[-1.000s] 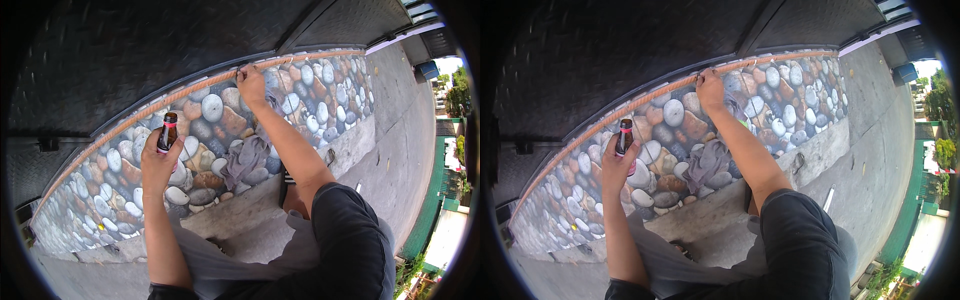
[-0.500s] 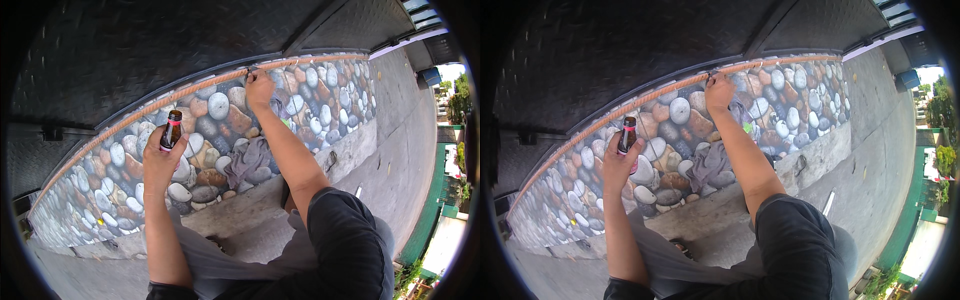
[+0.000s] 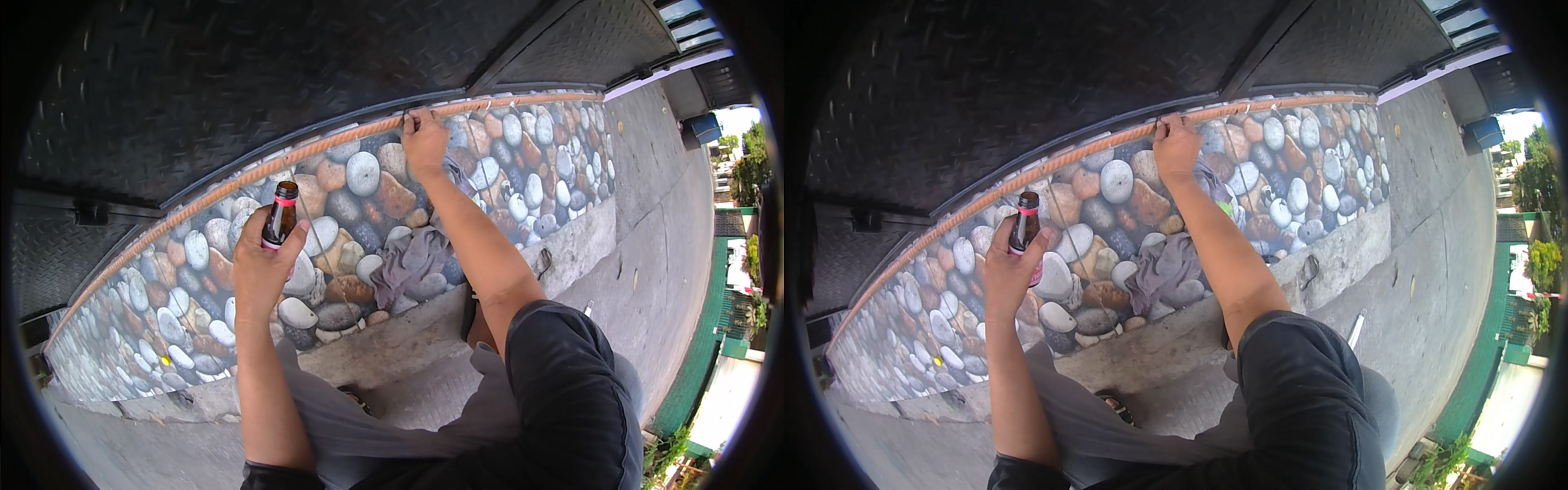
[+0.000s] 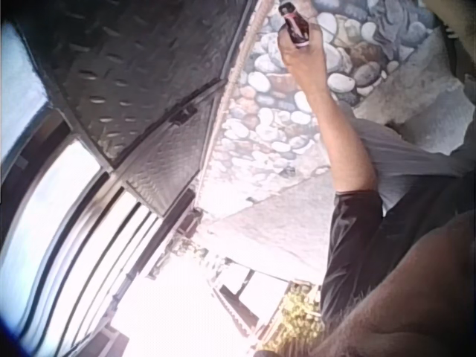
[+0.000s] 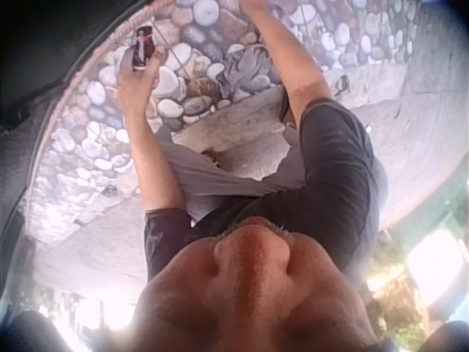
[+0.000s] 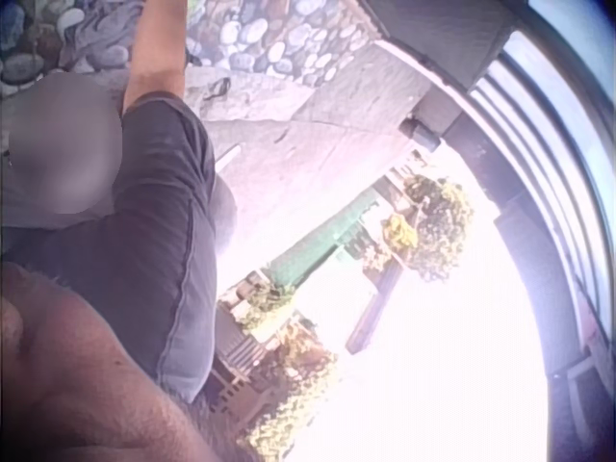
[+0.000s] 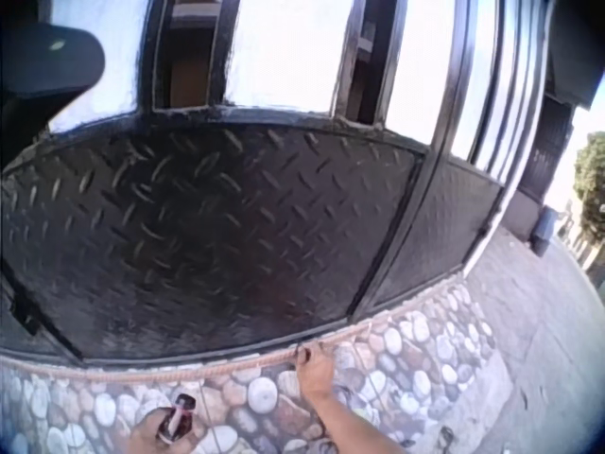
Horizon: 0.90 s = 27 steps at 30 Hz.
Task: The person applies liquid from a bottle to a cloth and uses a metal scraper and the cloth to remove residue from a stone-patterned tiled wall.
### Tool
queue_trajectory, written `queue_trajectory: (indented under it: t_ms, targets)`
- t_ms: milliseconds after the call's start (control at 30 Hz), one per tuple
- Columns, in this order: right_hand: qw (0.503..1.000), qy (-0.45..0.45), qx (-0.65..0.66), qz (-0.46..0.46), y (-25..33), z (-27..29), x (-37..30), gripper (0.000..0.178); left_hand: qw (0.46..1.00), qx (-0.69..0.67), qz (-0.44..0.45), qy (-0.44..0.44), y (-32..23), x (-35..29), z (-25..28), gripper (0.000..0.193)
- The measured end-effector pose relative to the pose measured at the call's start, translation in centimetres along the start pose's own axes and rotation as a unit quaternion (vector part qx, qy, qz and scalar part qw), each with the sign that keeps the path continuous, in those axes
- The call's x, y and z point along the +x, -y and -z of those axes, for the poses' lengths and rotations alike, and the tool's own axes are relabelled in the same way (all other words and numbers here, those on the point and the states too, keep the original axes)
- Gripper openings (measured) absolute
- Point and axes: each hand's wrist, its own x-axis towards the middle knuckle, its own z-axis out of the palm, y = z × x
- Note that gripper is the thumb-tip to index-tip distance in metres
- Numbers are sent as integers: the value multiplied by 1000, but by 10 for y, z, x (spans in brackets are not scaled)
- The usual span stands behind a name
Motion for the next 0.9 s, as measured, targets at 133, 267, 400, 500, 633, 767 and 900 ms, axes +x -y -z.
queue_trajectory:
  t_ms: [133, 267, 400, 500, 633, 767, 900]
  targets:
    - [996, -7, -39, 76, 9, -3, -7, 5, 1000, -6, 9, 13, -1, 2, -1, 37]
    - [997, -18, -56, 53, 5, 6, 1, 5, 1000, 4, -2, 15, -3, 3, 0, 37]
    - [998, -3, -57, 40, 3, 5, 0, 7, 1000, 0, 2, 13, -6, 0, 3, 35]
    - [996, -5, -79, 38, 2, 2, -5, 8, 999, -22, 23, 25, -11, 0, 6, 34]
    - [992, -1, -119, -32, 0, 10, -3, 9, 999, -31, 17, 14, -3, -1, 12, 33]
    - [990, 24, -75, 121, 6, 6, -14, 7, 1000, -27, 14, 7, 1, -2, 12, 35]
    - [996, -6, -86, -19, 12, 0, -10, 9, 1000, -10, 0, 4, 8, 4, 4, 37]
